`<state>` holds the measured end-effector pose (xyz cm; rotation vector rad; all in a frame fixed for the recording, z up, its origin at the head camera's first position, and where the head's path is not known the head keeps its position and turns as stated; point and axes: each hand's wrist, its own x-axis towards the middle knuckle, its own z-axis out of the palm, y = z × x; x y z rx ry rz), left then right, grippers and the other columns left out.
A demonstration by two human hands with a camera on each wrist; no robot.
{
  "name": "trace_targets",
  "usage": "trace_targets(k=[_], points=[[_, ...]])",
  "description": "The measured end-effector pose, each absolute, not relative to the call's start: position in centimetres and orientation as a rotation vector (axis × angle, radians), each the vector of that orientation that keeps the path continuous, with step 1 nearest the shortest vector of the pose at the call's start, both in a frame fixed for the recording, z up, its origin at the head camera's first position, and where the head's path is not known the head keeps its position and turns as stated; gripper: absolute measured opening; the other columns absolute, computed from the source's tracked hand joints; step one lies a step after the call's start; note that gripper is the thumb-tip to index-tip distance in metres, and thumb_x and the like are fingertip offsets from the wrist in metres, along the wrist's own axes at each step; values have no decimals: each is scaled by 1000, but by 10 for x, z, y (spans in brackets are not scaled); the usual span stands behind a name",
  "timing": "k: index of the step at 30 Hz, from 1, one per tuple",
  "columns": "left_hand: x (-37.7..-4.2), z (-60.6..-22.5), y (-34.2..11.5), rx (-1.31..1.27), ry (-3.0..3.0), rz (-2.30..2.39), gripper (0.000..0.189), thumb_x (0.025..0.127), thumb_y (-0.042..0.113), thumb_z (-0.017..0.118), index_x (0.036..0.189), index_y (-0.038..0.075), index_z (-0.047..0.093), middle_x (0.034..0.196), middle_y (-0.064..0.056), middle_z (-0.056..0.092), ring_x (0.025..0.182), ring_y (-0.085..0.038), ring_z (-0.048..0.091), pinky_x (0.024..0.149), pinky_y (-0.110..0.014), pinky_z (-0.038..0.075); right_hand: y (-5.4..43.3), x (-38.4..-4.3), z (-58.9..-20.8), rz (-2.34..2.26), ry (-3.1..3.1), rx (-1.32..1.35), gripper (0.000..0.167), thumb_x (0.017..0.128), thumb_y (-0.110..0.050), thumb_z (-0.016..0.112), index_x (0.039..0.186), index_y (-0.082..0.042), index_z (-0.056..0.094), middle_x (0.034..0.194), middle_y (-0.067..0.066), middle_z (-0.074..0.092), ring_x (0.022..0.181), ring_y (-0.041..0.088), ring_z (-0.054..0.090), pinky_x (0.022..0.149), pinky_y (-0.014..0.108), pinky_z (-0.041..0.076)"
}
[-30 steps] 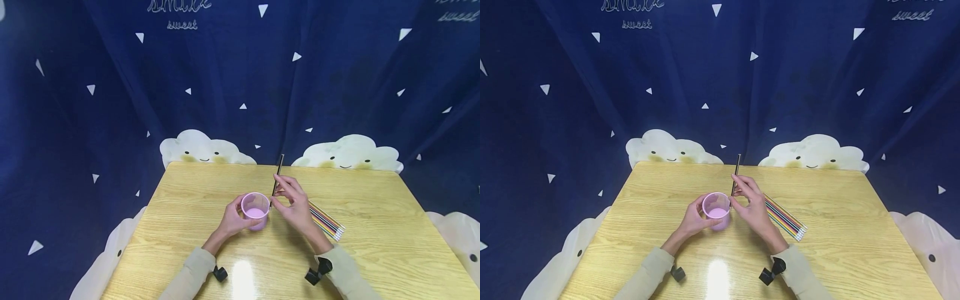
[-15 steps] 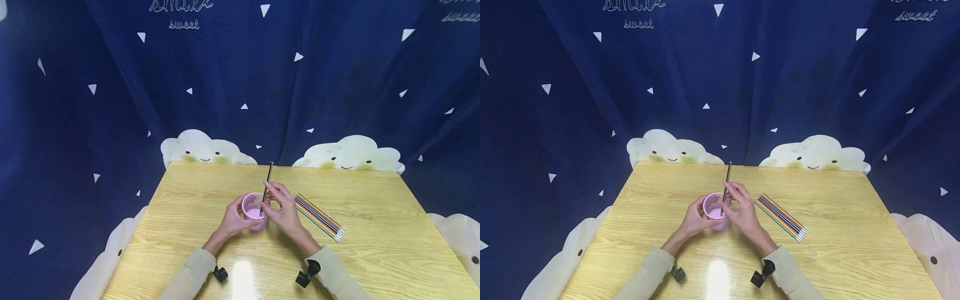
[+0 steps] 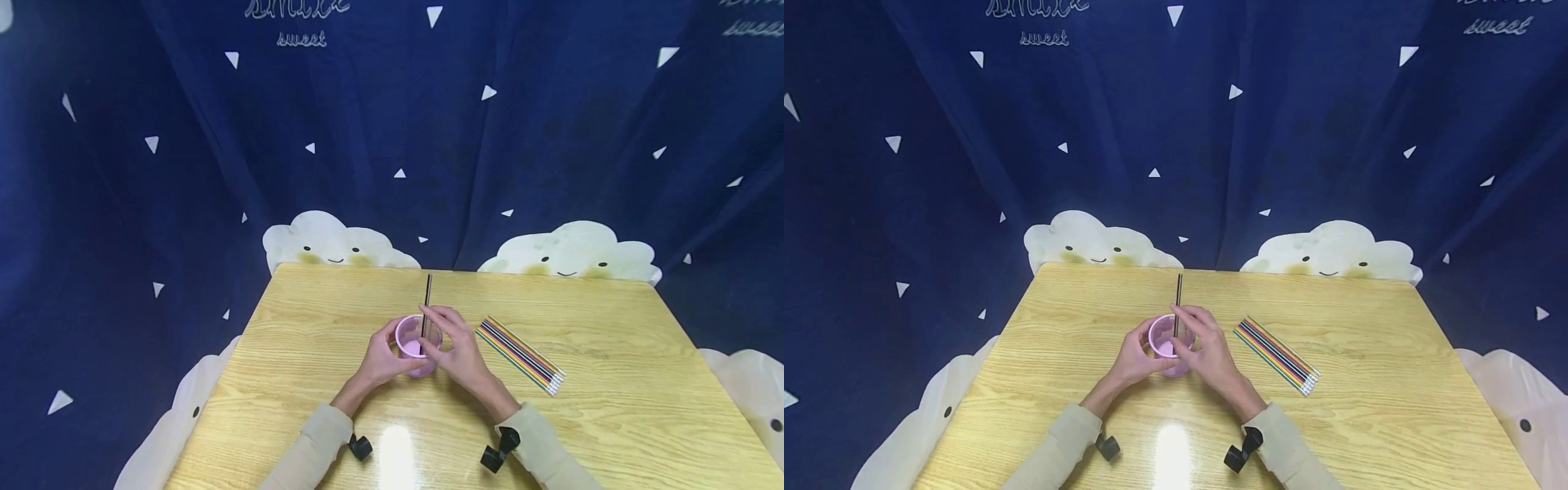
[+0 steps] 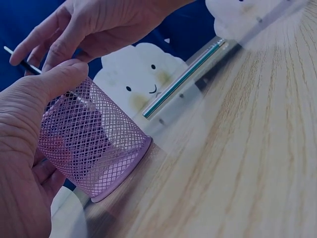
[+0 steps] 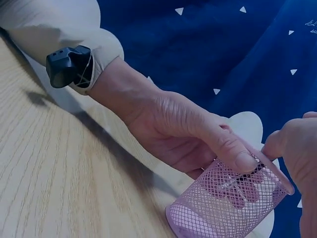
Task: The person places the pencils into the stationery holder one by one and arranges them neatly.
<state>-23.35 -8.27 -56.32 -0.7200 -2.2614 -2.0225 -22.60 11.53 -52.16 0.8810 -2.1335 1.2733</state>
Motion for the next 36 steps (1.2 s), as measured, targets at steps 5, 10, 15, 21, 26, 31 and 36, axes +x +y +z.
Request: trace_targets(k=[5, 10, 15, 21, 26, 31, 36], points=[[-235, -566, -86, -702, -2280, -2011, 86, 71, 5, 94, 147, -1, 54, 140, -26, 62, 126, -50, 58, 107, -70, 45, 116, -227, -522, 1206, -2187, 865, 62, 84, 0, 83, 143, -8, 64, 132, 8, 66, 119, 26, 58, 100, 31, 48], [-236, -568, -89, -683, -2287, -1991, 88, 69, 12, 98, 145, 1, 56, 138, -21, 64, 125, -42, 62, 107, -61, 50, 115, -229, -522, 1146, -2210, 867, 58, 88, -9, 79, 144, -12, 64, 135, 7, 67, 119, 26, 56, 100, 43, 43], [-235, -567, -90, -670, -2295, -1977, 90, 68, 13, 99, 145, 0, 56, 138, -18, 65, 126, -40, 62, 109, -53, 52, 114, -229, -520, 1104, -2231, 873, 58, 90, -15, 77, 146, -13, 62, 138, 7, 66, 122, 28, 55, 101, 47, 41], [-237, -567, -91, -688, -2305, -1996, 91, 68, 10, 99, 146, -2, 54, 140, -17, 64, 128, -41, 61, 111, -53, 50, 115, -232, -520, 1018, -2281, 878, 52, 93, -21, 74, 144, -13, 63, 139, 6, 66, 124, 28, 55, 99, 50, 40], [-238, -566, -95, -724, -2281, -2066, 86, 72, 5, 95, 147, -1, 54, 143, -21, 61, 131, -45, 57, 115, -57, 45, 116, -234, -521, 1006, -2362, 875, 50, 96, -26, 74, 145, -18, 64, 140, 4, 65, 127, 27, 53, 99, 49, 38], [-239, -563, -98, -744, -2340, -2014, 86, 74, 10, 95, 150, 7, 54, 143, -15, 63, 130, -39, 60, 113, -50, 49, 114, -234, -522, 992, -2407, 902, 47, 97, -31, 72, 142, -17, 66, 138, 2, 67, 129, 27, 53, 97, 48, 37], [-241, -560, -101, -770, -2351, -2016, 86, 74, 11, 94, 151, 7, 53, 144, -14, 62, 131, -41, 60, 114, -50, 49, 114, -233, -524, 965, -2433, 907, 44, 99, -31, 70, 140, -17, 68, 139, 0, 67, 129, 27, 52, 95, 48, 37]])
